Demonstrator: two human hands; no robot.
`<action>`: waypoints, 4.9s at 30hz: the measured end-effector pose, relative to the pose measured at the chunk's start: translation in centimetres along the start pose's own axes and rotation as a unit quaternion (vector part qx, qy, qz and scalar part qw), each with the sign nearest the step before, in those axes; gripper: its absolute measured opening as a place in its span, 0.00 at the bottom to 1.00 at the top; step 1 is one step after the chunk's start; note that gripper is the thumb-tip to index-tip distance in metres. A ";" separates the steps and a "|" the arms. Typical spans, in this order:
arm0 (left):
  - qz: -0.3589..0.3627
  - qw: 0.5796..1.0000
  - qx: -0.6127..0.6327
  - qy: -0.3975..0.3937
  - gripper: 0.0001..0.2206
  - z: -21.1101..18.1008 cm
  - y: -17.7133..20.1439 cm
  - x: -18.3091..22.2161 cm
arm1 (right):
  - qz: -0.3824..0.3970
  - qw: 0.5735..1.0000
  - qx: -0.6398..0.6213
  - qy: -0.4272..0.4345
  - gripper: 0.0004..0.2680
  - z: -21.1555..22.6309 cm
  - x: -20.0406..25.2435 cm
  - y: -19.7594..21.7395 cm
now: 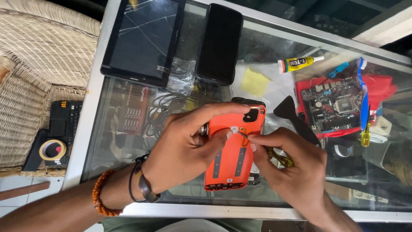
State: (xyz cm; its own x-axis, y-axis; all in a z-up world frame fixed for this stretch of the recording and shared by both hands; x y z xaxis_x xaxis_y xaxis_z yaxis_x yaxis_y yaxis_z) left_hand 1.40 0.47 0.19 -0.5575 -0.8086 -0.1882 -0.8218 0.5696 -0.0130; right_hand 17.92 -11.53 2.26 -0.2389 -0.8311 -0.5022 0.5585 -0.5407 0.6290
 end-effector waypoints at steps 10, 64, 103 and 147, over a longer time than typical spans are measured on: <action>0.005 0.998 0.053 0.018 0.15 0.0 0.0 -0.1 | 0.019 0.995 -0.035 -0.089 0.03 -1.0 0.0 -0.1; -0.017 0.983 -0.178 -0.034 0.16 1.6 2.5 -2.7 | -0.073 0.956 0.197 -0.206 0.09 -13.8 -3.8 8.5; 0.029 0.716 -0.690 -0.102 0.33 1.1 5.7 4.2 | 0.066 0.933 0.272 -0.226 0.10 -17.2 -3.1 7.0; 0.088 0.881 -0.419 -0.202 0.22 0.7 -3.9 9.3 | -0.150 0.953 0.190 -0.183 0.07 -21.8 -2.4 12.3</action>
State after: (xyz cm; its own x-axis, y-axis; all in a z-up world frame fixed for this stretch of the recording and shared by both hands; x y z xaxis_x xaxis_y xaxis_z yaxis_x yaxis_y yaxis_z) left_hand -0.55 -9.16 -2.24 -0.7364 -0.5039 -0.4514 -0.6195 0.2342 0.7492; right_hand 42.72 -13.34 -1.73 -0.6431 -0.5836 -0.4958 0.1107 -0.7114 0.6940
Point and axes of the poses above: each hand's wrist, its own x-axis away from the middle knuckle, its own y-axis out of the back of the hand, z = x × y, the point moved 2 cm from there along -x, towards the middle knuckle, and after that the axes turned 11 degrees about -z, right-handed, at the moved point
